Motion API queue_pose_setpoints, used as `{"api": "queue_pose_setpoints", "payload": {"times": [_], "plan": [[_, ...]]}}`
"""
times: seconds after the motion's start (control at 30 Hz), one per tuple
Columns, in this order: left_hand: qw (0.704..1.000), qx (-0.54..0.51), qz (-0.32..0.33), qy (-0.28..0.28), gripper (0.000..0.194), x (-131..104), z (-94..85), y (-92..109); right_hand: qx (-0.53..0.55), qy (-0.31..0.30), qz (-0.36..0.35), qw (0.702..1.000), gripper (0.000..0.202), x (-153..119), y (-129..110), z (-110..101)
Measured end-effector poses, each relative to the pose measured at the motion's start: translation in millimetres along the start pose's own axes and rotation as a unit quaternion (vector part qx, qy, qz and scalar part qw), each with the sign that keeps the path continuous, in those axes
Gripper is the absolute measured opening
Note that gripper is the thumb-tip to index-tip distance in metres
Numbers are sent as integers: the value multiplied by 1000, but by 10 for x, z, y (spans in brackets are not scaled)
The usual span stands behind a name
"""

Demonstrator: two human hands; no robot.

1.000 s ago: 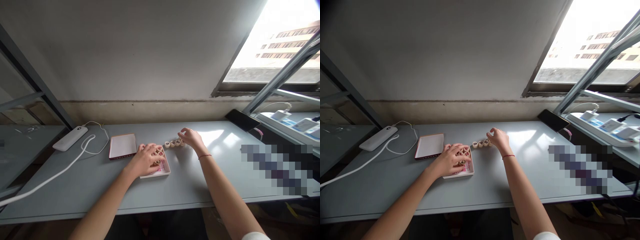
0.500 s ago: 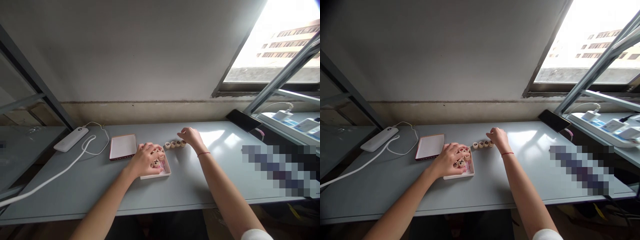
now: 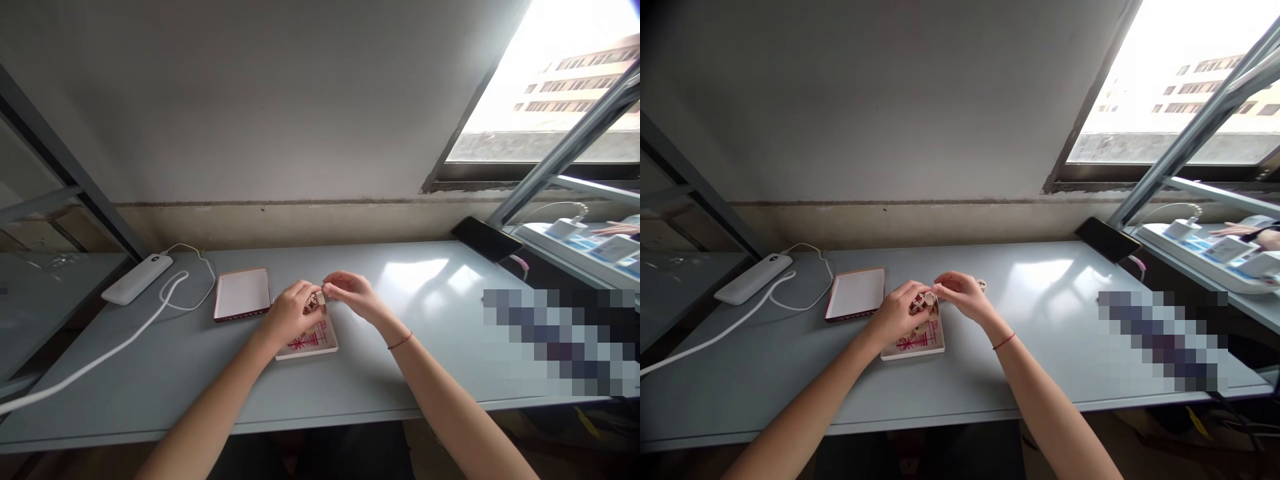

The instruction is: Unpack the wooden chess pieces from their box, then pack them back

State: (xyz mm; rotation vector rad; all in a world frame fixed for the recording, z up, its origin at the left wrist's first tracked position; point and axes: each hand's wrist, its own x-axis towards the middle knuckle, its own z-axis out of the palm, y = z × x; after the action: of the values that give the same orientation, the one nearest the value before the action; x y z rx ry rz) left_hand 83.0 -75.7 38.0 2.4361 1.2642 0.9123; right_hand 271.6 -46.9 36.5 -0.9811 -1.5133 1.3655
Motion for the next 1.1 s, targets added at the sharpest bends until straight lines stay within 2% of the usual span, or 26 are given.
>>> {"api": "queue_pose_setpoints", "payload": {"times": [0.2, 0.33, 0.5, 0.7, 0.8, 0.9, 1.0, 1.1], "plan": [[996, -27, 10, -84, 36, -76, -102, 20, -31, 92, 29, 995, 42, 19, 10, -195], [993, -36, 23, -107, 22, -69, -160, 78, -22, 85, 25, 996, 41, 3, -9, -211], [987, -11, 78, -139, 17, -82, -92, 78, -7, 72, 11, 997, 38, -19, -44, -188], [980, 63, 110, -156, 3, -109, -3, 46, -9, 48, -4, 999, 40, -73, -66, -151], [977, 87, 117, -155, 4, -122, 3, 57, -33, 29, -6, 999, 38, -112, -82, -122], [980, 77, 119, -140, 8, -130, -33, 77, -79, 0, -46, 996, 27, -162, -109, -82], [986, 46, 104, -120, 8, -120, -115, 74, -159, -58, -110, 979, 16, -219, -133, -27], [989, 23, 88, -113, 7, -93, -214, 28, -272, -100, -166, 943, 20, -269, -140, 35]]}}
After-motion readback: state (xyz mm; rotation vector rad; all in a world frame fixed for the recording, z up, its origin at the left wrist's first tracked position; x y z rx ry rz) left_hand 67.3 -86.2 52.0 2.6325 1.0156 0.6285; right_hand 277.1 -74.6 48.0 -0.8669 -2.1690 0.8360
